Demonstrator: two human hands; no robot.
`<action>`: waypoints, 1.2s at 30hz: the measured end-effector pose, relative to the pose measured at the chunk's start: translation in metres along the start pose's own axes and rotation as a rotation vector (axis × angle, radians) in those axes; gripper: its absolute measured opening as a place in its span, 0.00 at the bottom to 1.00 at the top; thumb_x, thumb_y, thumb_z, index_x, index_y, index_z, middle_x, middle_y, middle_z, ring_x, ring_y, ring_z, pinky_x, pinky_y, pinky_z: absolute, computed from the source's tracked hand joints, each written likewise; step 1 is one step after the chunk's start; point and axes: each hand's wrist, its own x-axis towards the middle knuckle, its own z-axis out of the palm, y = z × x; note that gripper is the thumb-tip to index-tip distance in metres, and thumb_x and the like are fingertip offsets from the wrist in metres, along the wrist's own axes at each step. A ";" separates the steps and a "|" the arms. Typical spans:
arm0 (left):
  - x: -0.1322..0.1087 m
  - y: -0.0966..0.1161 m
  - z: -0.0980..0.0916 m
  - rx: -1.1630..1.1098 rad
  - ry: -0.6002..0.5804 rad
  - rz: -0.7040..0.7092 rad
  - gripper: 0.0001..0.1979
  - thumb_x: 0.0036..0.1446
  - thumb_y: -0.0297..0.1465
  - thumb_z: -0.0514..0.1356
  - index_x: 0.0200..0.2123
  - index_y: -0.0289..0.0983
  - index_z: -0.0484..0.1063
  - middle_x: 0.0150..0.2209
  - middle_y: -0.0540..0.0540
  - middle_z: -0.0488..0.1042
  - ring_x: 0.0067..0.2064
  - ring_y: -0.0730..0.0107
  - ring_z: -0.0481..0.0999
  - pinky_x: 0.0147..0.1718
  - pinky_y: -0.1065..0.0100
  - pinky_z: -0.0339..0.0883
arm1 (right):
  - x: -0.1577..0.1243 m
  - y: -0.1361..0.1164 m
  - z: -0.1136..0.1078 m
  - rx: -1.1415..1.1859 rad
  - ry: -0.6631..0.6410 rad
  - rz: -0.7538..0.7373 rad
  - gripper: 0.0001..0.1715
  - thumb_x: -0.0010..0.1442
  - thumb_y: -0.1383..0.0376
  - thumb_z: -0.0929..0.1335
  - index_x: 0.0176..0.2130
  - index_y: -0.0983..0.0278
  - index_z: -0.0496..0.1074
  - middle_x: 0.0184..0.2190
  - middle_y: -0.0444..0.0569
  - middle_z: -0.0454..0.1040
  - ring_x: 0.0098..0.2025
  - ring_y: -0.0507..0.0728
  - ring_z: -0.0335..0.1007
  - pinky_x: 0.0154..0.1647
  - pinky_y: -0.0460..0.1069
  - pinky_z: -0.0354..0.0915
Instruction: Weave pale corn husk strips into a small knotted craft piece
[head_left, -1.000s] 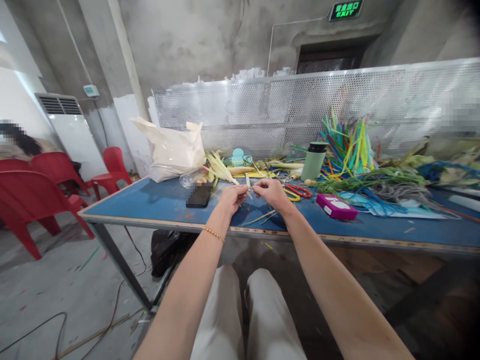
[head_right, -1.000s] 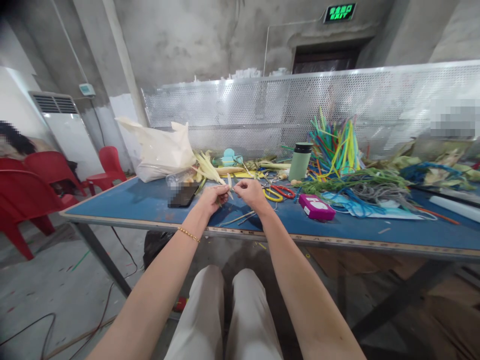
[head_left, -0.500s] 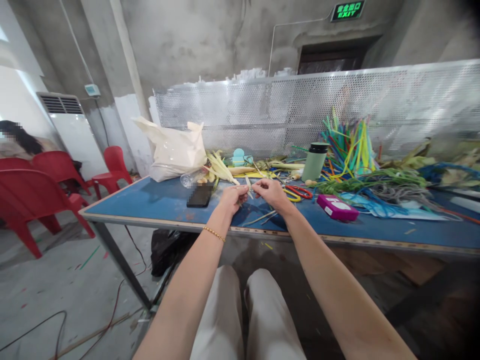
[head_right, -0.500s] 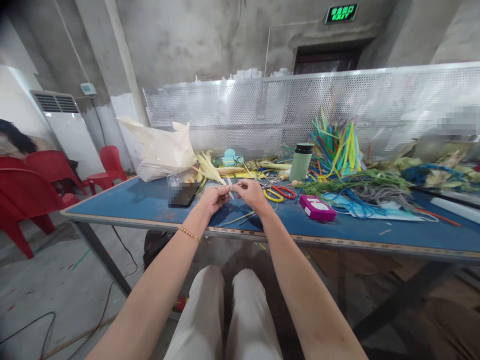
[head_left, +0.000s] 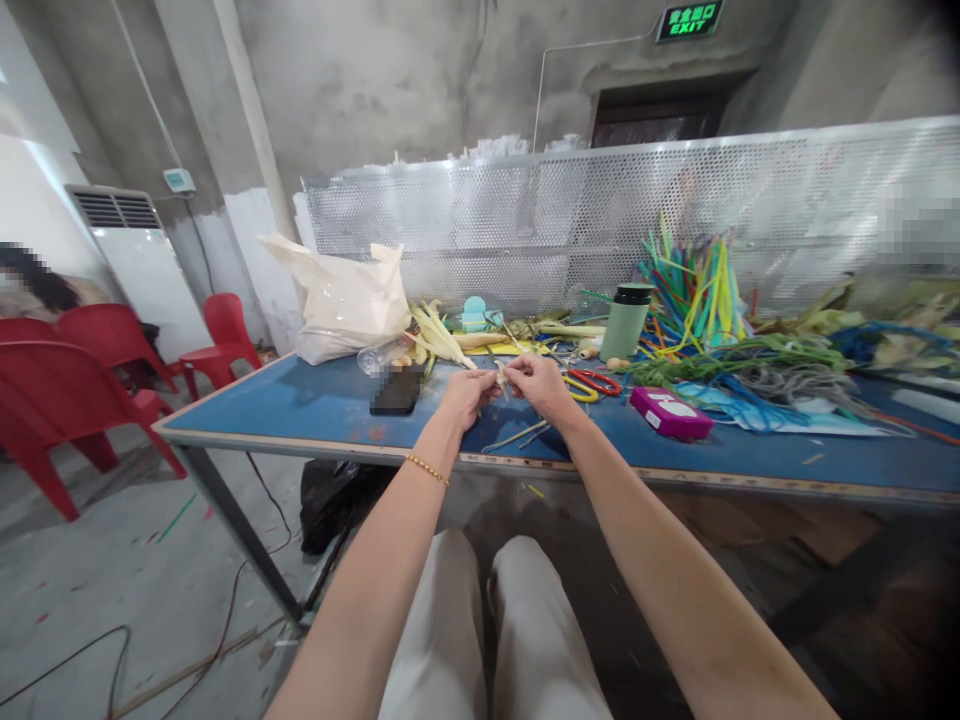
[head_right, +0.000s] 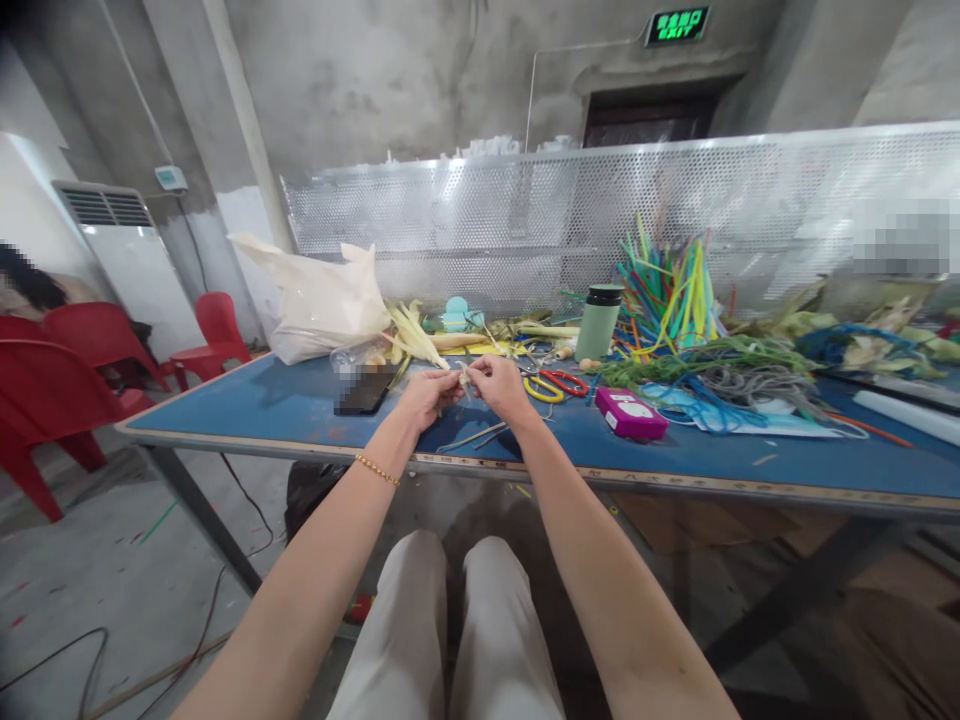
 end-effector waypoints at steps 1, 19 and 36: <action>0.001 0.000 0.000 0.000 0.001 -0.001 0.06 0.47 0.24 0.70 0.25 0.29 0.75 0.20 0.47 0.71 0.22 0.77 0.69 0.26 0.72 0.63 | 0.001 0.001 0.000 -0.007 0.007 -0.015 0.19 0.52 0.50 0.70 0.27 0.64 0.70 0.18 0.45 0.71 0.19 0.52 0.67 0.22 0.46 0.64; 0.004 -0.005 -0.001 0.109 0.040 0.101 0.08 0.52 0.23 0.65 0.27 0.33 0.67 0.18 0.50 0.71 0.20 0.75 0.71 0.22 0.75 0.60 | -0.003 -0.009 -0.002 0.066 -0.142 -0.004 0.27 0.49 0.44 0.71 0.27 0.65 0.72 0.16 0.44 0.69 0.19 0.51 0.63 0.20 0.46 0.62; 0.009 -0.005 -0.001 0.058 0.091 0.060 0.11 0.48 0.21 0.65 0.21 0.33 0.65 0.19 0.49 0.69 0.22 0.74 0.71 0.24 0.71 0.59 | 0.002 -0.005 -0.002 0.226 -0.039 0.051 0.18 0.46 0.54 0.74 0.27 0.65 0.71 0.14 0.42 0.68 0.17 0.49 0.62 0.20 0.45 0.62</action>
